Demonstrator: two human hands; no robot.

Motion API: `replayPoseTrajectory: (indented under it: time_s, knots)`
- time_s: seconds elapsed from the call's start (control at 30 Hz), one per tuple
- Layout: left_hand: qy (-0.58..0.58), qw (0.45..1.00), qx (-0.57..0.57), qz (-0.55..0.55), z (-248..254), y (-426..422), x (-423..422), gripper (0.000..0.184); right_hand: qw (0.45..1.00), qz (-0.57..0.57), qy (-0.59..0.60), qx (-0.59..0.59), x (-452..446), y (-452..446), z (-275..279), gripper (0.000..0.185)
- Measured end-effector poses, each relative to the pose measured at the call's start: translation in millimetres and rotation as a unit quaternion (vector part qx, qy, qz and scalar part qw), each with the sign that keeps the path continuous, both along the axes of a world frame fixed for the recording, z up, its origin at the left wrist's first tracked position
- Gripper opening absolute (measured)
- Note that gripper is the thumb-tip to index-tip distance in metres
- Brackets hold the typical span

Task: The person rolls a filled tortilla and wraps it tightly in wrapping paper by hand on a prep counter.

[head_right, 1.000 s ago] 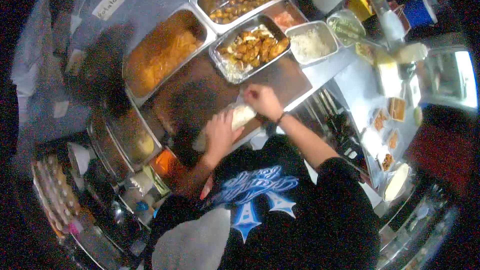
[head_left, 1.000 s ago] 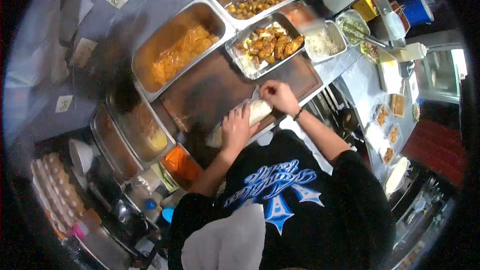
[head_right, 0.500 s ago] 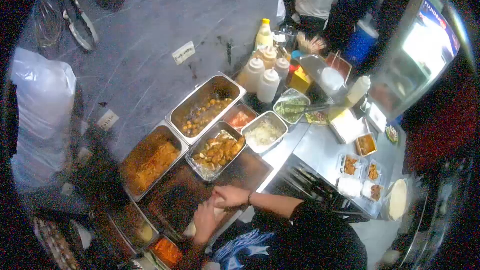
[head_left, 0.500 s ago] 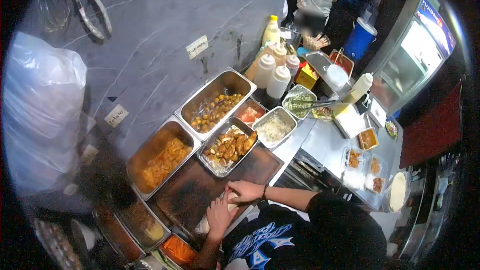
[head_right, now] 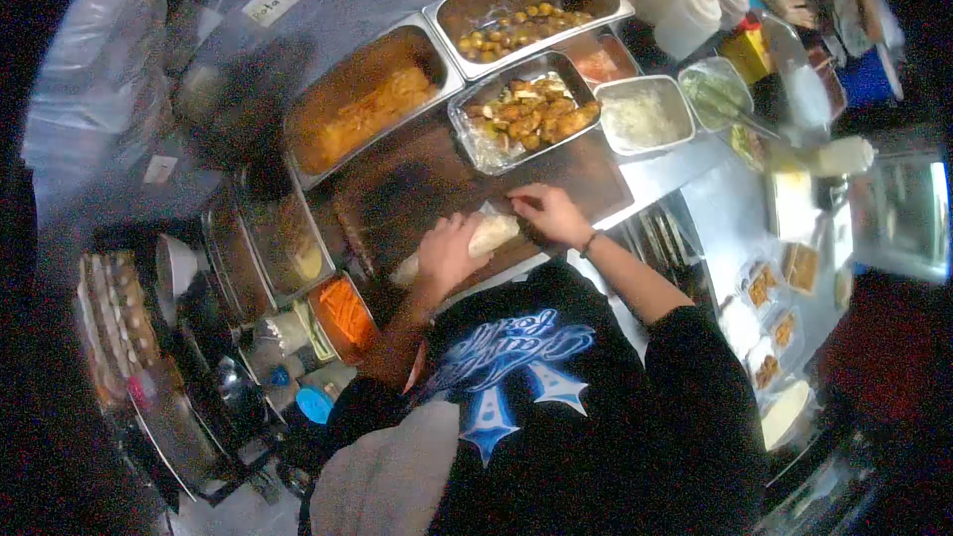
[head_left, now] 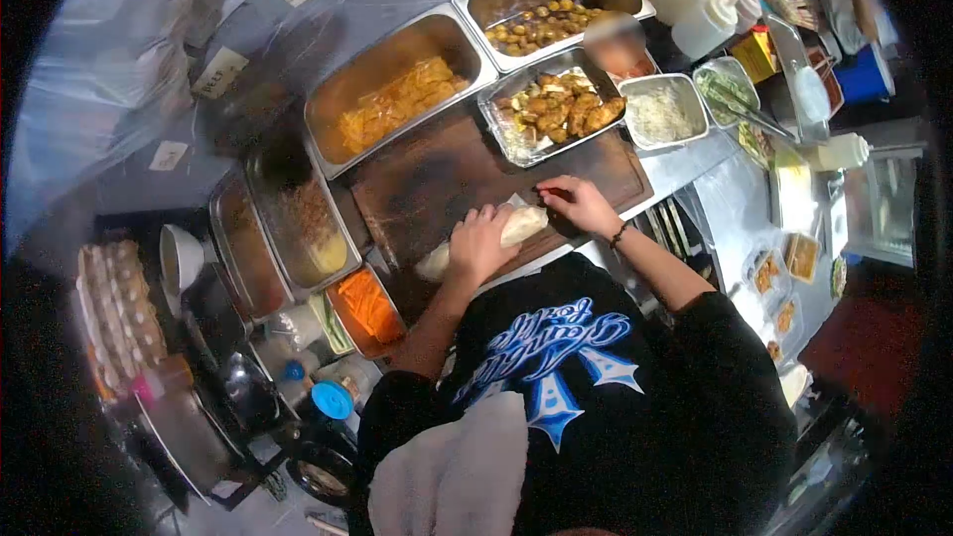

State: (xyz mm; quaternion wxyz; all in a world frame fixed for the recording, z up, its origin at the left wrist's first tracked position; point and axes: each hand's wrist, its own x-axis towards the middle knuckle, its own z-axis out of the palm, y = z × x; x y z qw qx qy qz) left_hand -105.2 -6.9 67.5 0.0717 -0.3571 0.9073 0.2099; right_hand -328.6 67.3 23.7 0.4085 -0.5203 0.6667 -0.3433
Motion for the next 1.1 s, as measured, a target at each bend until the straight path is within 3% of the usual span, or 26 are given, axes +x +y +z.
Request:
replayPoseTrajectory:
  time_s: [0.13, 0.2, 0.27, 0.33, 0.5, 0.6, 0.7, 0.73, 0.8, 0.9, 0.93, 1.1]
  knots:
    - [0.015, 0.999, -0.028, -0.026, -3, 1, 1, 0.067, 0.998, 0.069, -0.006, 0.013, 8, -39, 4, 0.030]
    - [0.029, 0.998, -0.043, -0.039, -3, 3, 4, 0.067, 0.976, 0.181, 0.114, -0.037, 14, -57, 0, 0.021]
    - [0.060, 0.995, -0.073, -0.040, -3, 6, 6, 0.070, 0.977, 0.193, 0.085, -0.018, 17, -65, -1, 0.016]
    - [0.070, 0.993, -0.089, -0.043, -6, 7, 7, 0.071, 0.949, 0.281, 0.136, -0.028, 17, -69, -7, 0.017]
    - [0.078, 0.989, -0.120, -0.045, -5, 9, 7, 0.074, 0.928, 0.322, 0.179, -0.056, 14, -71, -20, 0.013]
    - [0.059, 0.990, -0.120, -0.043, 0, 9, 6, 0.073, 0.939, 0.305, 0.144, -0.071, 9, -65, -5, 0.012]
    - [0.043, 0.994, -0.102, -0.028, -2, 6, 6, 0.070, 0.998, 0.032, 0.058, -0.007, 10, -31, 9, 0.017]
    - [0.054, 0.995, -0.085, -0.023, -4, 5, 6, 0.069, 0.998, 0.036, 0.059, -0.006, 10, -14, 6, 0.017]
    - [0.066, 0.995, -0.067, -0.014, -6, 5, 5, 0.067, 0.990, -0.139, -0.011, 0.022, 13, 22, 2, 0.023]
    - [0.057, 0.997, -0.048, -0.018, -7, 4, 3, 0.065, 0.993, -0.119, -0.006, 0.010, 44, 49, 20, 0.031]
    - [0.059, 0.997, -0.051, -0.014, -9, 4, 3, 0.065, 0.989, -0.125, 0.051, -0.061, 55, 49, 21, 0.030]
    - [0.057, 0.997, -0.043, -0.026, -10, 5, 4, 0.072, 0.986, -0.161, 0.003, -0.046, 69, 43, 13, 0.026]
